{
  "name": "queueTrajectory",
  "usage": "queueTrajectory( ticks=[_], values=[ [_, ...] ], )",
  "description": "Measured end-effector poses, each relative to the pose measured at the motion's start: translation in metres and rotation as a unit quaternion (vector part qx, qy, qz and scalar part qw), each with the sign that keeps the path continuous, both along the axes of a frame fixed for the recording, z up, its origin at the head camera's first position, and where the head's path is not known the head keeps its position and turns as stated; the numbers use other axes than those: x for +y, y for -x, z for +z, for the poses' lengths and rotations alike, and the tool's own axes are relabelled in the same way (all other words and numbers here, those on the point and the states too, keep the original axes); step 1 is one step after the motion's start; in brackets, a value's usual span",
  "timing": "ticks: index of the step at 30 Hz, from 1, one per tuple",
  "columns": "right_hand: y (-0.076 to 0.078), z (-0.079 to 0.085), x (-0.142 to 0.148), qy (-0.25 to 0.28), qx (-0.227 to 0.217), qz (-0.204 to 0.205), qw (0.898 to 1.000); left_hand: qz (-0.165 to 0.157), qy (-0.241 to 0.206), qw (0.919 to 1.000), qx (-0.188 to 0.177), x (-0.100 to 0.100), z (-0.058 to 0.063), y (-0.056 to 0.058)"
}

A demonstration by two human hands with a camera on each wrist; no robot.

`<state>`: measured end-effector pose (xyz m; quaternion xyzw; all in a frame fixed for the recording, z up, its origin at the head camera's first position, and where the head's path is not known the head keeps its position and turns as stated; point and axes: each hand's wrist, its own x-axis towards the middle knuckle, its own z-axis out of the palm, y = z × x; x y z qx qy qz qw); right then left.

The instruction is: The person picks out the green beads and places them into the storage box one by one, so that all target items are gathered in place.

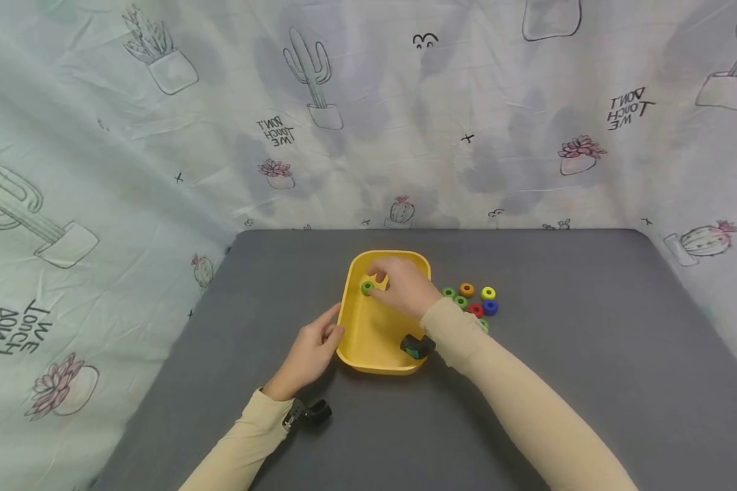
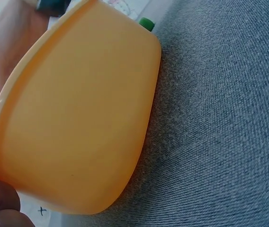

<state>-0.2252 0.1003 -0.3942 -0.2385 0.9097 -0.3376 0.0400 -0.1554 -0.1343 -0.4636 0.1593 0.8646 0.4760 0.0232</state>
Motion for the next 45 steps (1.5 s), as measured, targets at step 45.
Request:
queueTrajectory(
  ticks=[45],
  values=[
    [-0.111, -0.045, 0.143, 0.003, 0.125, -0.142, 0.982, 0.016, -0.019, 0.9997, -0.006, 0.005, -0.005, 0.001]
  ],
)
